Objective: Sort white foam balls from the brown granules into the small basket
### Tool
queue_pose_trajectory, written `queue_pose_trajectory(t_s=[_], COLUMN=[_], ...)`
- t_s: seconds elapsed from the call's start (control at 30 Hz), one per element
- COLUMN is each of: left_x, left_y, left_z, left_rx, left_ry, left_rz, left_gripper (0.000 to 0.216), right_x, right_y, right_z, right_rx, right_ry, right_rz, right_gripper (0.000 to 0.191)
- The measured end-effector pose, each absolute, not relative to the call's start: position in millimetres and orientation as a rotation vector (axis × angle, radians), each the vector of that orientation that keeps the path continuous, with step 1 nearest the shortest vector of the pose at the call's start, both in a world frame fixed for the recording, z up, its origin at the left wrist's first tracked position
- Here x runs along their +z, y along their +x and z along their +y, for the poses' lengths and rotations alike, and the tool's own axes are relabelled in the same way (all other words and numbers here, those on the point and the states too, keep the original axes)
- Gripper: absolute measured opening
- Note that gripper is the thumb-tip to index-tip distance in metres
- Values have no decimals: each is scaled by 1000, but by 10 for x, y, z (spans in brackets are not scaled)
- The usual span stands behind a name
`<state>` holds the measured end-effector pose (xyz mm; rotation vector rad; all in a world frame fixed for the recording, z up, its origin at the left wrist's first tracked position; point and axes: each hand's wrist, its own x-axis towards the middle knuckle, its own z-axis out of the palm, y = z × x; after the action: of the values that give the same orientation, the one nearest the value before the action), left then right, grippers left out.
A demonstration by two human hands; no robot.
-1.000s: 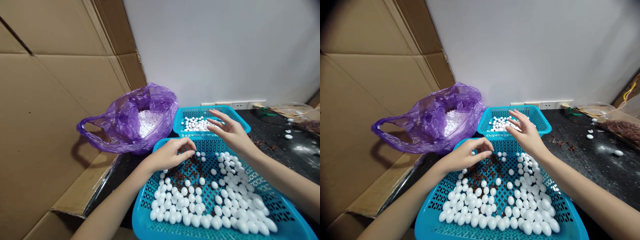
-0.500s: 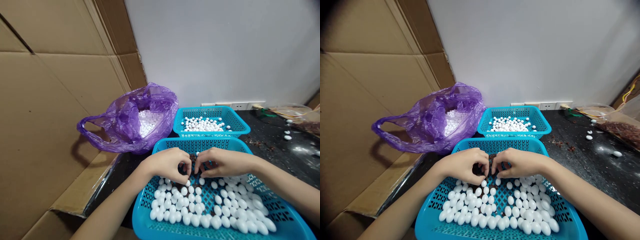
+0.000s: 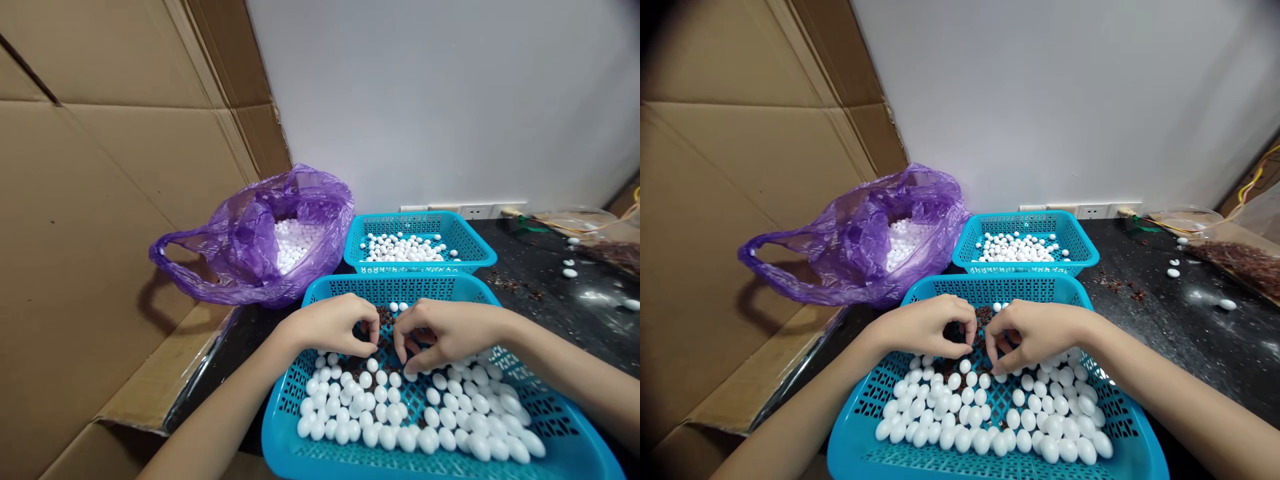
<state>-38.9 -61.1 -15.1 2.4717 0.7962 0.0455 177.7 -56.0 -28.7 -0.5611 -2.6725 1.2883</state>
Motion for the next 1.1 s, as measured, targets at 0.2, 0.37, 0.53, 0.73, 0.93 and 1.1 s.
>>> queue_pose_trajectory(t_s=[0.2, 0.37, 0.53, 0.73, 0.93, 1.1], left_x=[-127, -79, -68, -66, -65, -59], left_y=[-372, -345, -346, -343, -343, -346], left_z=[-626, -634, -632, -644, -640, -635], left_rx=[167, 230, 247, 259, 246, 215], left_ry=[2370, 2295, 2208, 2165, 2174, 2191], left_rz=[724, 629, 589, 582, 574, 548], left_gripper=[5, 8, 15, 13, 14, 11], right_x=[-274, -292, -343, -374, -369, -319], right_y=[1809, 1823, 1814, 1811, 1806, 1781], right_z=[-584, -575, -532, -513, -502, -526], right_rx=[1473, 1591, 1821, 1712, 1500, 1347], right_ry=[-554, -527, -461, -537, -643, -692], right_rz=[-2729, -2743, -2757, -2782, -2802, -2857], right_gripper=[8, 10, 21, 30, 29, 24])
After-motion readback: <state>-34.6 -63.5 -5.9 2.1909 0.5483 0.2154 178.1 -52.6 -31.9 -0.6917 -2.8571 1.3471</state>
